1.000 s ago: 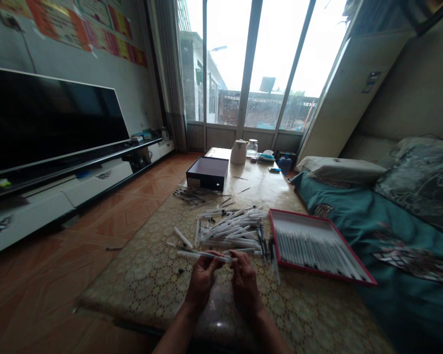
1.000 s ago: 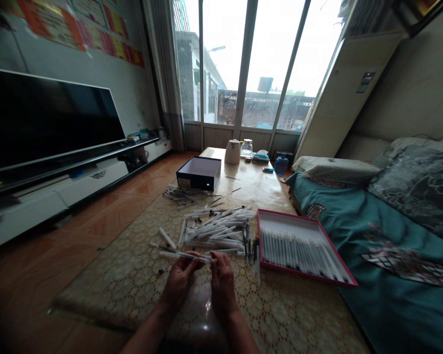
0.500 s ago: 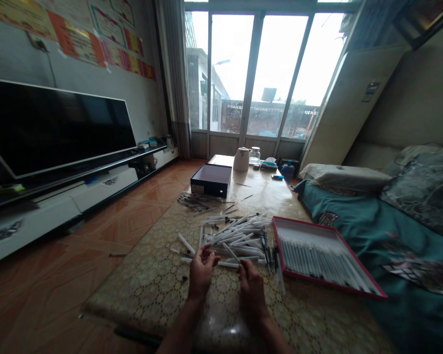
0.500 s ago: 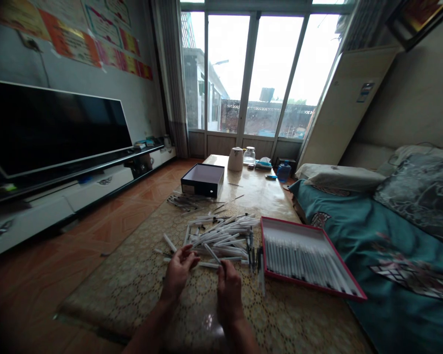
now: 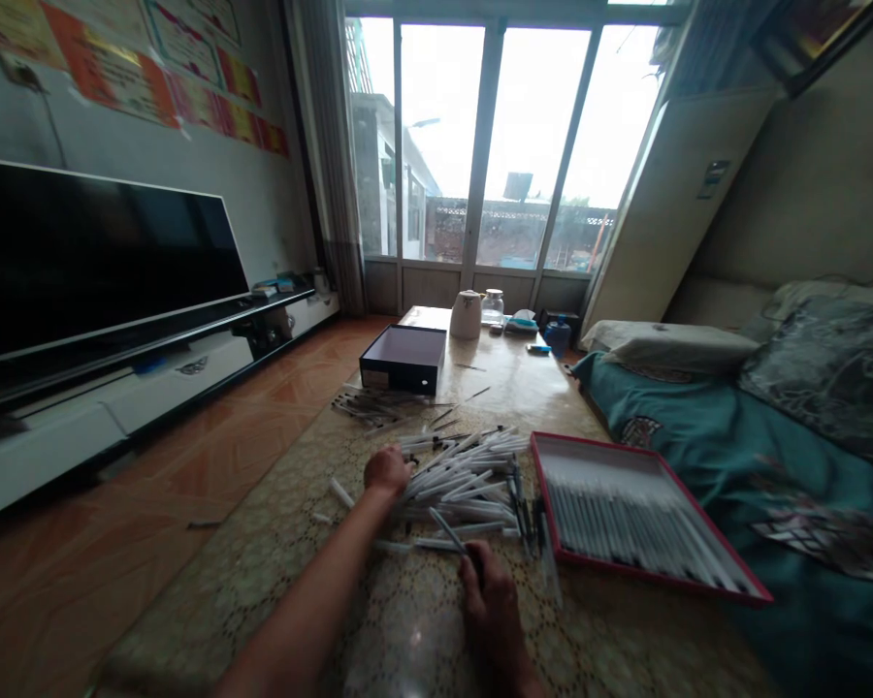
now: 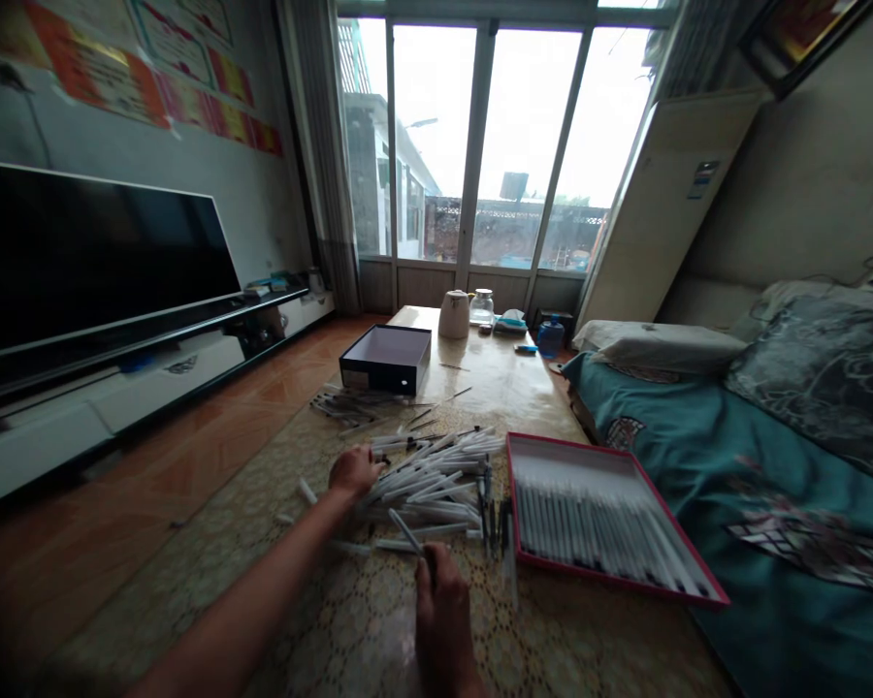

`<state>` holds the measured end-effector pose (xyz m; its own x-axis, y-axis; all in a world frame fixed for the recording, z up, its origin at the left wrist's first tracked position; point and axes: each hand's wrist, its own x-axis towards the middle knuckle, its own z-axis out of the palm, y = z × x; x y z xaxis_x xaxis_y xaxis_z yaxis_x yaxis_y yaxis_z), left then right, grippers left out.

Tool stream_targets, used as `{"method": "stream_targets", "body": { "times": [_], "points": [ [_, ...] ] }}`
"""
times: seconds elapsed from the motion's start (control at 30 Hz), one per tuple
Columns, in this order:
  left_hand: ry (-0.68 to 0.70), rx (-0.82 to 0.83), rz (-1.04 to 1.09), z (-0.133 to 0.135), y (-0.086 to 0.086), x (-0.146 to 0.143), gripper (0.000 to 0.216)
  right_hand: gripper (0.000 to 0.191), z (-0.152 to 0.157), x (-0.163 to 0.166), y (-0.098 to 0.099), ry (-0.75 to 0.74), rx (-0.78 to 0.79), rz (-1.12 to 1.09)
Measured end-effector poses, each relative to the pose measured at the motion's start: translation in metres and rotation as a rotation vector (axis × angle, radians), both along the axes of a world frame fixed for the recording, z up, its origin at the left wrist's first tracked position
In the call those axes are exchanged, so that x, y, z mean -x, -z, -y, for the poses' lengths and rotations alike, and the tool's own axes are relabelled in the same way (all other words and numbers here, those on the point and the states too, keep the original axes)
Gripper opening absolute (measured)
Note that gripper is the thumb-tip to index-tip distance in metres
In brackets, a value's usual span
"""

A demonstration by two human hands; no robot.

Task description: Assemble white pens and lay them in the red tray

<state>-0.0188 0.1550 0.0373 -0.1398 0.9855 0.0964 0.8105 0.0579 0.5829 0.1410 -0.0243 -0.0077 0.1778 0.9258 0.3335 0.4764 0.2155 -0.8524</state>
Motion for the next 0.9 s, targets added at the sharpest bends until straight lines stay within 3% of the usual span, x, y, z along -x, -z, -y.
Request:
{"method": "stream_targets", "body": {
  "times": [0.17, 0.3, 0.43, 0.6, 0.67, 0.73, 0.9],
  "points": [
    [-0.032, 0.086, 0.027, -0.011, -0.001, -0.004, 0.007, 0.019, -0.001, -0.001, -0.002, 0.01, -0.017, 0.01],
    [-0.009, 0.025, 0.2, -0.003, -0.009, 0.005, 0.004, 0.019, -0.001, 0.0, -0.005, 0.02, -0.02, 0.007],
    [0.011, -0.042, 0.47, 0.032, -0.012, 0.017, 0.021, 0.02, 0.0, 0.0, -0.007, 0.025, 0.001, -0.024],
    [0.02, 0.004, 0.804, 0.102, 0.006, 0.019, 0.036, 0.022, 0.0, -0.001, -0.01, 0.014, 0.03, -0.092],
    [0.012, 0.106, 1.217, 0.124, 0.014, 0.015, 0.041, 0.025, -0.001, -0.001, -0.013, 0.006, 0.042, -0.115],
    [-0.002, 0.161, 1.403, 0.139, 0.02, 0.01, 0.041, 0.026, -0.001, -0.002, -0.018, -0.025, 0.066, -0.119],
    [-0.003, 0.102, 1.355, 0.146, 0.026, 0.003, 0.032, 0.022, 0.0, -0.014, -0.025, -0.094, 0.091, 0.032]
  ]
}}
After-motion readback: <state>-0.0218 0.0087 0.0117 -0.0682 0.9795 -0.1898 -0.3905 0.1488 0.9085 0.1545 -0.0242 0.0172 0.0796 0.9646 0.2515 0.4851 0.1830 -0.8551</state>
